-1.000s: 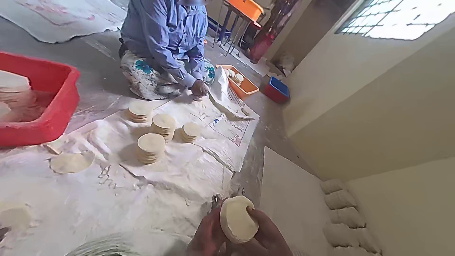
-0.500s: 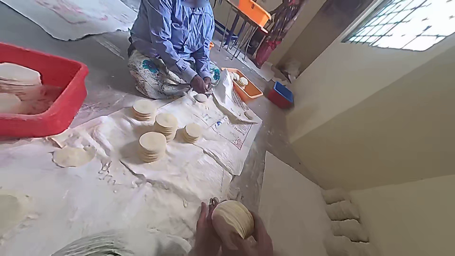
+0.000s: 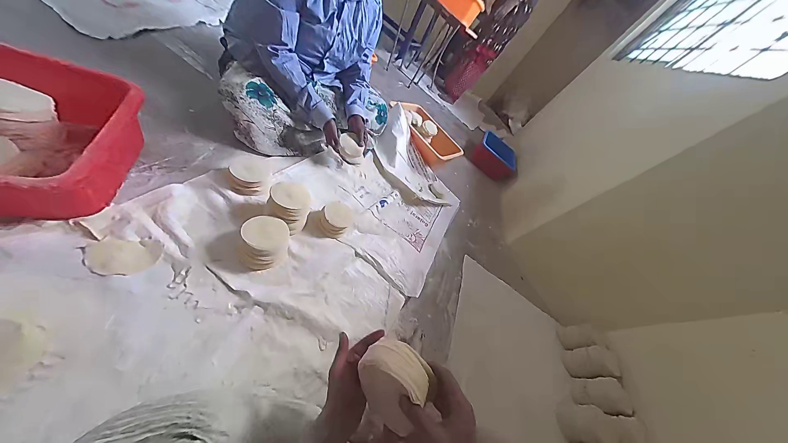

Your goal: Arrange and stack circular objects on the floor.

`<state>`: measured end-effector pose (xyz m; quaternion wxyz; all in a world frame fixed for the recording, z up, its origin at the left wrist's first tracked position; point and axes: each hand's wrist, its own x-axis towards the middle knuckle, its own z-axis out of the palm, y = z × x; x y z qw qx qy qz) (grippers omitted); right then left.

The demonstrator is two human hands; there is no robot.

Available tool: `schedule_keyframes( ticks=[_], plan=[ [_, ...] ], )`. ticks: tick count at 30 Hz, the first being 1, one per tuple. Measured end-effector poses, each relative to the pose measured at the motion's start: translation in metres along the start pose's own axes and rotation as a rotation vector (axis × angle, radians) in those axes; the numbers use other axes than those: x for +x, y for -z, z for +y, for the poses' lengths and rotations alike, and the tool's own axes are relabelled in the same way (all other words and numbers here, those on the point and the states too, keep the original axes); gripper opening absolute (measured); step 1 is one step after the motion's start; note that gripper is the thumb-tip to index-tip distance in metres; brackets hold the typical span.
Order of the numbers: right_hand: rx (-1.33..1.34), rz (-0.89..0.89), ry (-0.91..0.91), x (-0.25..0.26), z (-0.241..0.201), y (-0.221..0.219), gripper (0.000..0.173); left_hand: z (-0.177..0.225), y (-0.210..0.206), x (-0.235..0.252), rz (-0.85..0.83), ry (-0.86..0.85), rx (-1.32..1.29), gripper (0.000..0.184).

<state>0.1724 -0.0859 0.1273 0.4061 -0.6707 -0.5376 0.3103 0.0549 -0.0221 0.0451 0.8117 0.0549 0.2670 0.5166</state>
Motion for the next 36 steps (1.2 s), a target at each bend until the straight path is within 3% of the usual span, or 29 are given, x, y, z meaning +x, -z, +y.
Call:
schedule_keyframes(
  ticks=[3, 6, 8, 10, 11, 13, 16, 18, 21, 23, 27, 36],
  plan=[
    [0.02, -0.023, -0.038, 0.004, 0.004, -0.006, 0.052, 0.003, -0.014, -0.006, 0.098, 0.067, -0.062, 0.078],
    [0.107, -0.019, -0.061, 0.009, -0.016, 0.001, 0.047, 0.012, -0.013, -0.001, 0.039, 0.036, -0.012, 0.084],
    [0.274, -0.053, -0.098, 0.01, -0.03, 0.011, 0.039, 0.011, -0.009, 0.011, 0.044, 0.108, -0.009, 0.085],
    [0.405, -0.1, -0.17, 0.012, -0.029, 0.026, 0.03, -0.006, -0.01, 0.018, 0.116, 0.209, -0.112, 0.071],
    [0.441, -0.119, -0.231, 0.017, -0.022, 0.036, 0.026, -0.016, -0.009, 0.018, 0.066, 0.239, -0.173, 0.068],
    [0.504, -0.141, -0.372, 0.026, 0.004, 0.056, 0.023, -0.025, -0.014, 0.01, -0.152, 0.349, -0.25, 0.089],
    [0.627, -0.213, -0.541, 0.03, 0.057, 0.092, 0.029, -0.033, -0.031, 0.004, -0.187, 0.529, -0.15, 0.104],
    [0.763, -0.273, -0.588, 0.026, 0.085, 0.116, 0.032, -0.043, -0.04, 0.005, -0.231, 0.589, -0.017, 0.094],
    [0.701, -0.184, -0.681, 0.017, 0.102, 0.142, 0.027, -0.06, -0.064, -0.002, -0.272, 0.569, 0.252, 0.048],
    [0.658, -0.126, -0.748, 0.014, 0.109, 0.163, 0.028, -0.081, -0.082, -0.001, -0.286, 0.569, 0.39, 0.029],
    [0.68, -0.102, -0.763, 0.014, 0.144, 0.21, 0.031, -0.131, -0.101, 0.02, -0.335, 0.605, 0.628, 0.031],
    [0.706, -0.065, -0.708, 0.013, 0.224, 0.32, 0.038, -0.246, -0.149, 0.071, -0.435, 0.594, 0.842, 0.026]
  ],
)
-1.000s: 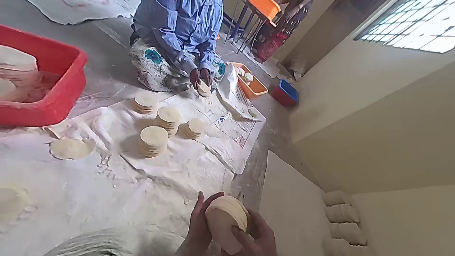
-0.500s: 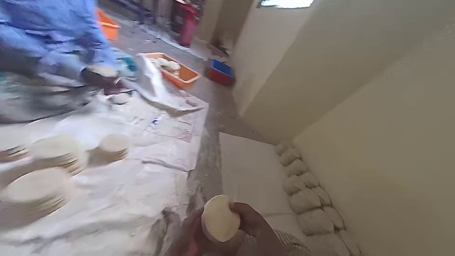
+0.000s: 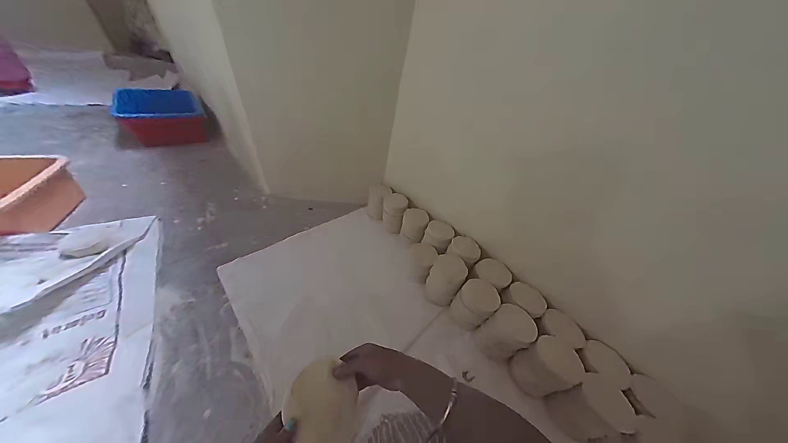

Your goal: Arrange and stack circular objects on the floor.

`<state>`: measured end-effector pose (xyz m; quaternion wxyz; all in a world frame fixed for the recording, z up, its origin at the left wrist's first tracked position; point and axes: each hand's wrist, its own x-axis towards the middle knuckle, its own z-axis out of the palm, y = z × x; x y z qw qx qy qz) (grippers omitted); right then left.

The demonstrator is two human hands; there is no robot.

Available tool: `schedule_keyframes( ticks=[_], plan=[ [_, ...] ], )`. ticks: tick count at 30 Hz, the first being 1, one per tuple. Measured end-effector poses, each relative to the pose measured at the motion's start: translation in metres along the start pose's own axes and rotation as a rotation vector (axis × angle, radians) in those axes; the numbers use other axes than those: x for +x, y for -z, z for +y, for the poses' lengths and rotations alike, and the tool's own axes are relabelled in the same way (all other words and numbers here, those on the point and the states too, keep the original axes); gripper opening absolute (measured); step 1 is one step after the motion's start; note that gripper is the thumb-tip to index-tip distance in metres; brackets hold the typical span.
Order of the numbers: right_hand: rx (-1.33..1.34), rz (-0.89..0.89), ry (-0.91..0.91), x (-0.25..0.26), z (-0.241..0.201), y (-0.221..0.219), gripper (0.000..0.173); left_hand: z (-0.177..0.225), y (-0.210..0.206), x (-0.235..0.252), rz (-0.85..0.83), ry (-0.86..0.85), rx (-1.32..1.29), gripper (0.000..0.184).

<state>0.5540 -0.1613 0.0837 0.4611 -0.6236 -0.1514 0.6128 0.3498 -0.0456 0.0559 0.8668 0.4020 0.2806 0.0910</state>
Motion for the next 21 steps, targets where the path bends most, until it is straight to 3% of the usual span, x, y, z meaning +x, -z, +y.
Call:
schedule_keyframes(
  ticks=[5, 11, 17, 21],
  plan=[
    [-0.181, 0.119, -0.022, 0.001, -0.02, 0.082, 0.042, 0.005, -0.056, 0.072, -0.006, 0.05, 0.133, 0.031],
    [-0.335, 0.394, 0.039, -0.001, -0.061, 0.195, 0.035, 0.011, -0.141, 0.201, -0.122, 0.196, 0.105, 0.031],
    [-0.278, 0.683, -0.03, 0.002, -0.107, 0.284, 0.036, 0.015, -0.216, 0.325, -0.312, 0.241, 0.164, 0.036],
    [-0.145, 0.753, -0.024, 0.029, -0.1, 0.341, 0.038, 0.017, -0.237, 0.391, -0.404, 0.224, 0.291, 0.037]
  ],
)
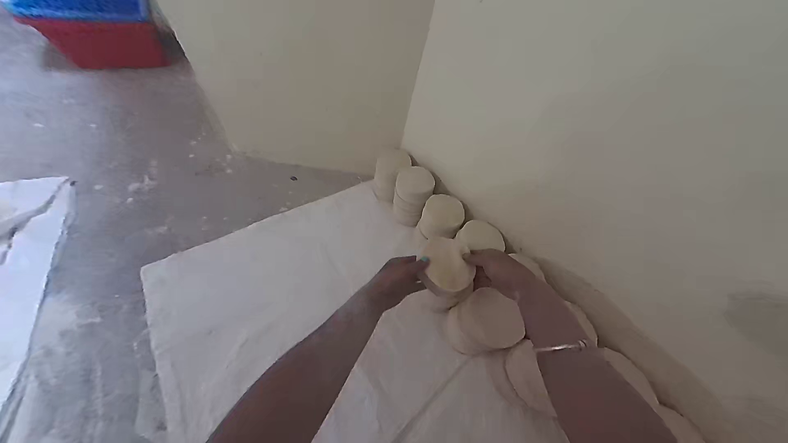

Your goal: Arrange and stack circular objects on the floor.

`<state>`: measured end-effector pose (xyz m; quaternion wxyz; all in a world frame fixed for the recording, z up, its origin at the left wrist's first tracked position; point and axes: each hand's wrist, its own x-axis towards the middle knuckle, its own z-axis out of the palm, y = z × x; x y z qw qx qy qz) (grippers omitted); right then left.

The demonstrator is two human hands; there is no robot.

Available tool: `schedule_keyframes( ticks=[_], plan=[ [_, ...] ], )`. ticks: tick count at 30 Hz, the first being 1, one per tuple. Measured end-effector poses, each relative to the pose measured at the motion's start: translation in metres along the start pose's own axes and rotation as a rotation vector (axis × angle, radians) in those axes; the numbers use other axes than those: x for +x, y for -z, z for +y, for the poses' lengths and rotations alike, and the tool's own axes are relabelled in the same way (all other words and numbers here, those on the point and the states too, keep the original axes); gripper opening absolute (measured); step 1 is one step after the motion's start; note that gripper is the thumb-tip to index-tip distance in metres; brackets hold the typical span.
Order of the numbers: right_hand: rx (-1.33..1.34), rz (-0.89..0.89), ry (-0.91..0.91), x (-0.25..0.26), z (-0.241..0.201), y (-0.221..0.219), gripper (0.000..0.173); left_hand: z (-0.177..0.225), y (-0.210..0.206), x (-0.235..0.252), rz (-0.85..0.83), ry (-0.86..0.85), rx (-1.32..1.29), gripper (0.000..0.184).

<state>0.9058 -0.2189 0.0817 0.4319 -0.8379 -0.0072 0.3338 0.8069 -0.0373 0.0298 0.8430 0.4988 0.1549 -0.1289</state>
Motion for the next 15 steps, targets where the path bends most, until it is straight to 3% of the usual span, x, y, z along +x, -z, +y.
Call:
schedule_keyframes(
  ticks=[7, 15],
  plan=[
    [-0.149, 0.16, -0.096, 0.008, 0.006, -0.009, 0.044, -0.004, 0.01, 0.039, -0.069, 0.046, 0.09, 0.038],
    [-0.165, 0.236, -0.057, 0.005, 0.031, -0.008, 0.044, -0.012, 0.004, 0.058, -0.069, 0.063, 0.189, 0.038]
  ],
)
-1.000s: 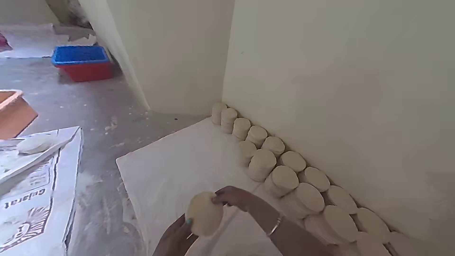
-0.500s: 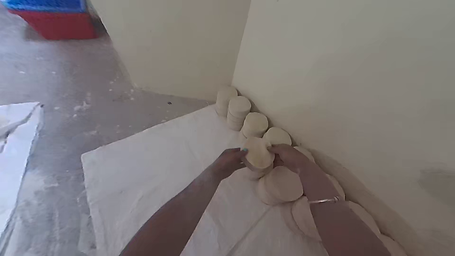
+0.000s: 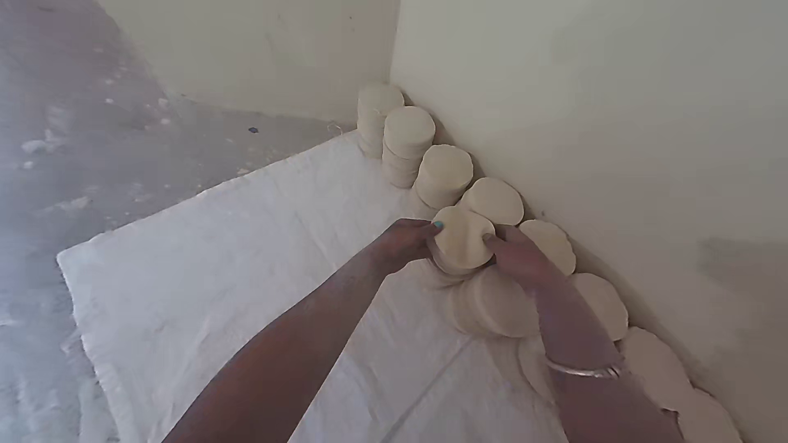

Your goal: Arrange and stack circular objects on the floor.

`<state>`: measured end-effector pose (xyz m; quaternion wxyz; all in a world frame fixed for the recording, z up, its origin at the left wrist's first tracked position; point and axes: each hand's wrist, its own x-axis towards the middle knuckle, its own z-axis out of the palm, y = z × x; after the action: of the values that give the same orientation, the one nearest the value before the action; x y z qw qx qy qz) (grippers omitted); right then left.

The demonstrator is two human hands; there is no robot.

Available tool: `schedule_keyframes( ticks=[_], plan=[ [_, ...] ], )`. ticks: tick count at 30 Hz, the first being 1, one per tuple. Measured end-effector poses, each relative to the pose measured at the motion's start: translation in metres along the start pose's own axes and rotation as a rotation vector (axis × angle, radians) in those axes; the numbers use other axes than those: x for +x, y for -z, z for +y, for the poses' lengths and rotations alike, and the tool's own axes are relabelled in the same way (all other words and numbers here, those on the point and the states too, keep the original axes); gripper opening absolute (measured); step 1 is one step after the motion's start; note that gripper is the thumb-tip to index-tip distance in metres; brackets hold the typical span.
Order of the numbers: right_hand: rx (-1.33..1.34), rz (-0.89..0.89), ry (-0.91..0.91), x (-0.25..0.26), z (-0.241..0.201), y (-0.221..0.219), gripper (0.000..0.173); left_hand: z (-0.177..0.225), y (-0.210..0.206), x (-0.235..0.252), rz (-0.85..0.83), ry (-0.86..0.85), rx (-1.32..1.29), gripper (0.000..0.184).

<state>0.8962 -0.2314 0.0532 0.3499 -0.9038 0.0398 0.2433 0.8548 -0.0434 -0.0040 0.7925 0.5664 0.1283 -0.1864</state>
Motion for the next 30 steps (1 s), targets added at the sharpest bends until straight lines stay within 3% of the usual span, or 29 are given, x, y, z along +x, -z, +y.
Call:
schedule_keyframes(
  ticks=[10, 16, 21, 24, 27, 30],
  plan=[
    [-0.311, 0.078, -0.078, -0.006, -0.002, -0.01, 0.047, 0.002, -0.011, 0.006, 0.12, 0.002, 0.278, 0.041],
    [-0.381, 0.114, -0.071, -0.018, -0.006, -0.012, 0.047, -0.003, -0.036, -0.008, 0.206, 0.007, 0.188, 0.059],
    [-0.378, 0.197, -0.015, -0.034, -0.001, -0.012, 0.048, -0.01, -0.042, 0.001, 0.204, 0.024, 0.171, 0.058],
    [-0.157, 0.422, 0.234, -0.058, 0.019, -0.022, 0.045, -0.011, -0.038, -0.003, 0.19, -0.014, 0.111, 0.059],
    [0.083, 0.659, 0.501, -0.092, 0.037, -0.064, 0.044, -0.026, -0.024, -0.019, 0.242, -0.056, 0.148, 0.064],
    [0.192, 0.494, 0.579, -0.129, 0.043, -0.14, 0.039, -0.108, 0.016, -0.054, 0.428, -0.132, 0.798, 0.068]
  ],
)
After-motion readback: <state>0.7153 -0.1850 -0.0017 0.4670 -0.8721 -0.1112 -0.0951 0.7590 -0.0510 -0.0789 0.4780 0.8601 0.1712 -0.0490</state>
